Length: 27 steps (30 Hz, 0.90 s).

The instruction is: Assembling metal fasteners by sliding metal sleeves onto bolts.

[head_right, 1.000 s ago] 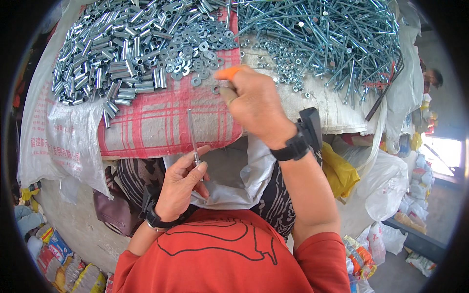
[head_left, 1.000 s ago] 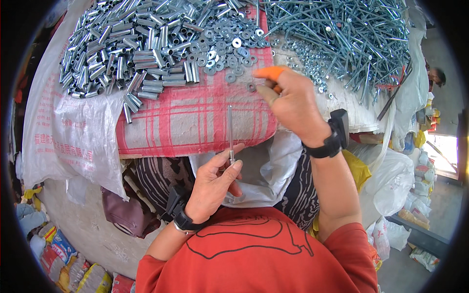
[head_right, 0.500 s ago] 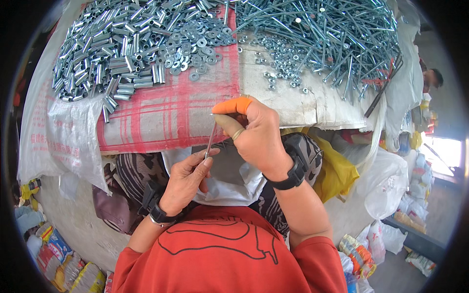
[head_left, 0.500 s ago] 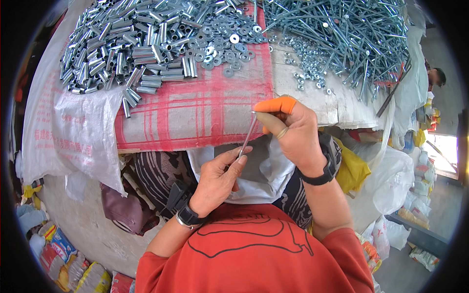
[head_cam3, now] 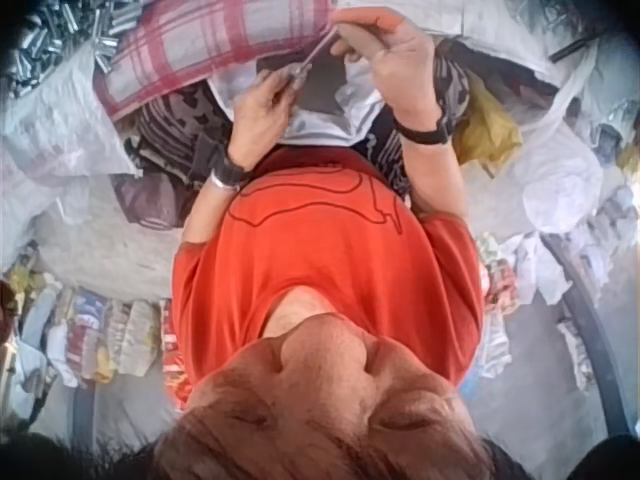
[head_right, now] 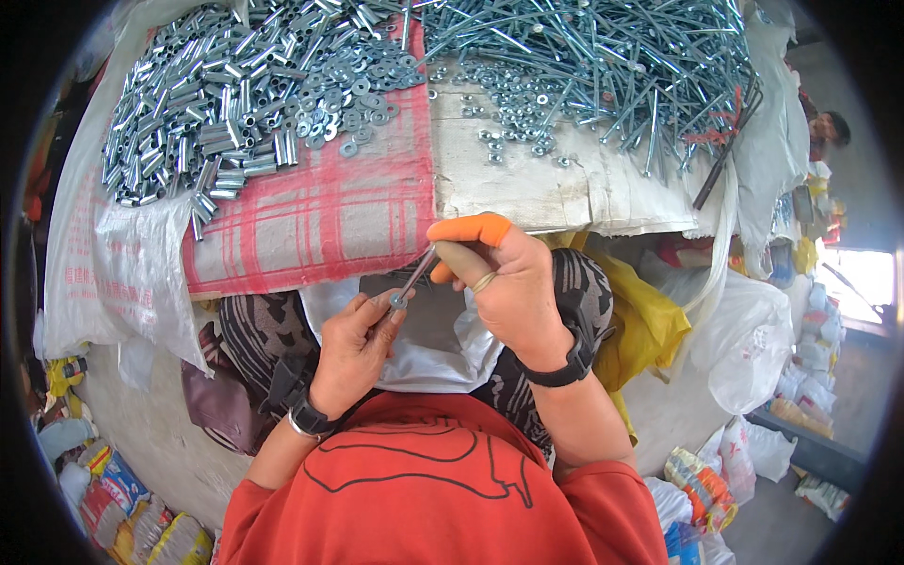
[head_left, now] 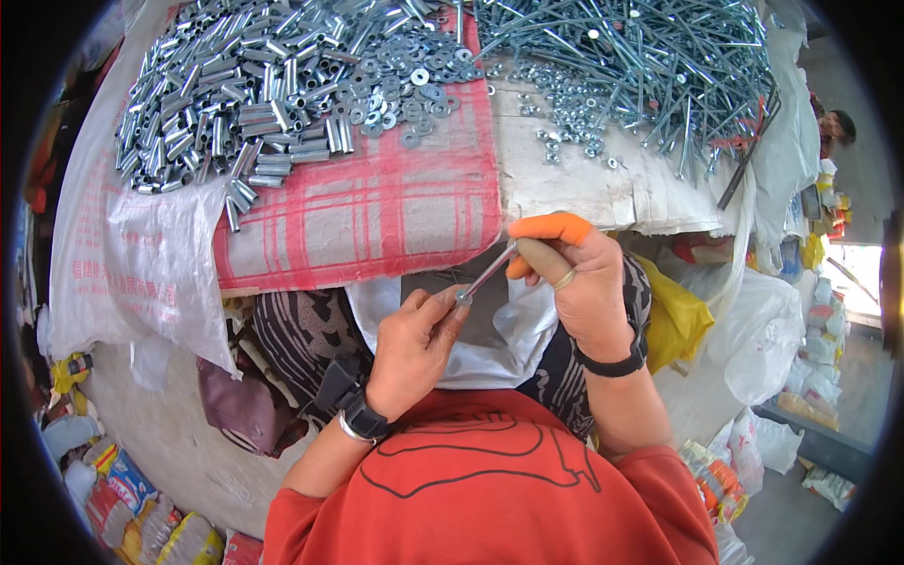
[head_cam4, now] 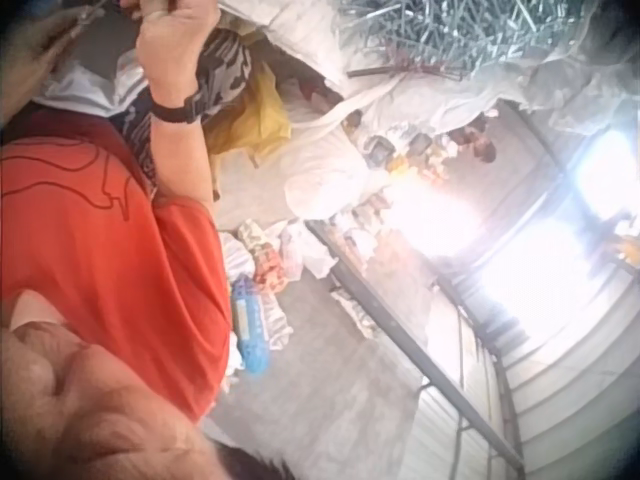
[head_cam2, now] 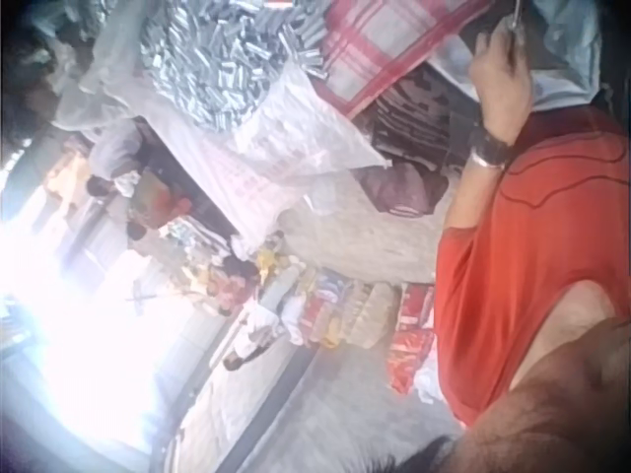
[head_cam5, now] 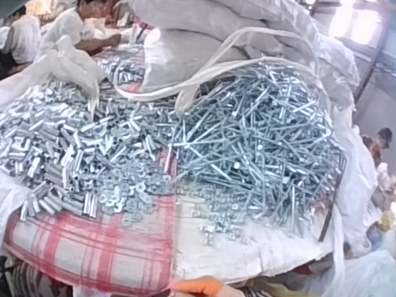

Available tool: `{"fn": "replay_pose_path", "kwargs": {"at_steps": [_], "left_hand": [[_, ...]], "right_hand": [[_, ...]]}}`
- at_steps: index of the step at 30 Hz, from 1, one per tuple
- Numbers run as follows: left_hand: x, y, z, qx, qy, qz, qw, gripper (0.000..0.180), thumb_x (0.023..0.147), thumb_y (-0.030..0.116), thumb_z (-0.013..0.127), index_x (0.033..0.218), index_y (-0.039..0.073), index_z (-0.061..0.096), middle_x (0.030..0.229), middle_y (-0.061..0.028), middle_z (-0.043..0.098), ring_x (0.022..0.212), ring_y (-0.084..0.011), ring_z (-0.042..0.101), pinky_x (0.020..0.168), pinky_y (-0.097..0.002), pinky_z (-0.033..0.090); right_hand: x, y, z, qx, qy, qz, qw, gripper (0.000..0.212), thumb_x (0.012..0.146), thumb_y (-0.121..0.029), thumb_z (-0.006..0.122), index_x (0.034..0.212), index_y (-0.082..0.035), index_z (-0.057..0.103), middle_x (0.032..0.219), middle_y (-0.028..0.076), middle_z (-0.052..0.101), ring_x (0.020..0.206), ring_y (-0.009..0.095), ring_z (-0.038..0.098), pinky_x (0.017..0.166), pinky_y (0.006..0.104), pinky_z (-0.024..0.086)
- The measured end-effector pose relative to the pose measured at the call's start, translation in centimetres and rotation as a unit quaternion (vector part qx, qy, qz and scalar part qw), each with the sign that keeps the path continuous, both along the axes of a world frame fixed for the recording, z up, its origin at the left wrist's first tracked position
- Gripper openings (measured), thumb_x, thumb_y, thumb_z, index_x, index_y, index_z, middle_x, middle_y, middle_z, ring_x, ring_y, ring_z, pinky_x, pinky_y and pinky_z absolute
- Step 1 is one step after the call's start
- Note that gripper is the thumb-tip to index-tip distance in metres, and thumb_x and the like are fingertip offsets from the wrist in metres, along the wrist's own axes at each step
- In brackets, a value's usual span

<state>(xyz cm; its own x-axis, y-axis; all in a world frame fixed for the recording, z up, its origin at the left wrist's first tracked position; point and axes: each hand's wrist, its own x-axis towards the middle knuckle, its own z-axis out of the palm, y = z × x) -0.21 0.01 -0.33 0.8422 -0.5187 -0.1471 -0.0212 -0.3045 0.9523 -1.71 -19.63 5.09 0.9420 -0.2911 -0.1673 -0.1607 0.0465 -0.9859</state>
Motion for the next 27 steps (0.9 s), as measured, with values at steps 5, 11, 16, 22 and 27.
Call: {"fn": "replay_pose_path", "kwargs": {"at_steps": [5, 11, 16, 22, 27], "left_hand": [[0.0, -0.4, -0.1, 0.063, -0.119, 0.0, 0.991, 0.026, 0.09, 0.006, 0.063, 0.116, 0.003, 0.065, 0.07, -0.0055, 0.05, 0.054, -0.0099, 0.051, 0.049, -0.0265, 0.041], [0.3, -0.4, 0.3, -0.031, 0.078, 0.013, 0.996, 0.025, 0.095, 0.011, 0.059, 0.119, 0.005, 0.064, 0.077, -0.0007, 0.05, 0.059, -0.0055, 0.048, 0.05, -0.0214, 0.044], [0.6, -0.3, 0.0, -0.029, 0.09, 0.002, 0.996, 0.025, 0.096, 0.012, 0.057, 0.12, 0.005, 0.064, 0.08, 0.0008, 0.05, 0.061, -0.0037, 0.047, 0.051, -0.0196, 0.045], [0.4, 0.0, -0.8, -0.001, 0.014, -0.003, 1.0, 0.023, 0.094, 0.008, 0.06, 0.116, 0.004, 0.066, 0.075, -0.0005, 0.05, 0.058, -0.0048, 0.048, 0.049, -0.0221, 0.041], [0.4, 0.1, -0.2, 0.036, -0.072, -0.017, 0.997, 0.023, 0.089, 0.003, 0.063, 0.112, 0.004, 0.066, 0.072, -0.0064, 0.051, 0.054, -0.0131, 0.05, 0.049, -0.0282, 0.039]], "right_hand": [[0.2, -1.2, 0.5, 0.038, 0.131, 0.066, 0.988, 0.018, 0.089, -0.011, 0.067, 0.106, -0.004, 0.066, 0.082, 0.0, 0.065, 0.068, 0.007, 0.06, 0.059, 0.0212, 0.045], [4.3, -4.6, -0.7, -0.421, 0.023, -0.08, 0.903, 0.026, 0.082, -0.019, 0.074, 0.1, -0.002, 0.065, 0.078, 0.009, 0.066, 0.062, 0.018, 0.061, 0.059, 0.0303, 0.047], [6.3, -6.1, -2.2, -0.478, 0.084, -0.094, 0.869, 0.026, 0.078, -0.02, 0.077, 0.092, -0.003, 0.064, 0.074, 0.012, 0.065, 0.061, 0.021, 0.062, 0.059, 0.0321, 0.047], [2.7, -3.9, 0.2, -0.098, 0.068, 0.042, 0.992, 0.021, 0.084, -0.01, 0.071, 0.101, -0.001, 0.064, 0.081, 0.004, 0.065, 0.069, 0.011, 0.062, 0.061, 0.024, 0.046], [0.4, -2.8, 0.9, 0.055, 0.098, 0.125, 0.986, 0.023, 0.087, -0.004, 0.067, 0.109, 0.0, 0.061, 0.089, 0.004, 0.065, 0.072, 0.009, 0.063, 0.065, 0.021, 0.047]]}}
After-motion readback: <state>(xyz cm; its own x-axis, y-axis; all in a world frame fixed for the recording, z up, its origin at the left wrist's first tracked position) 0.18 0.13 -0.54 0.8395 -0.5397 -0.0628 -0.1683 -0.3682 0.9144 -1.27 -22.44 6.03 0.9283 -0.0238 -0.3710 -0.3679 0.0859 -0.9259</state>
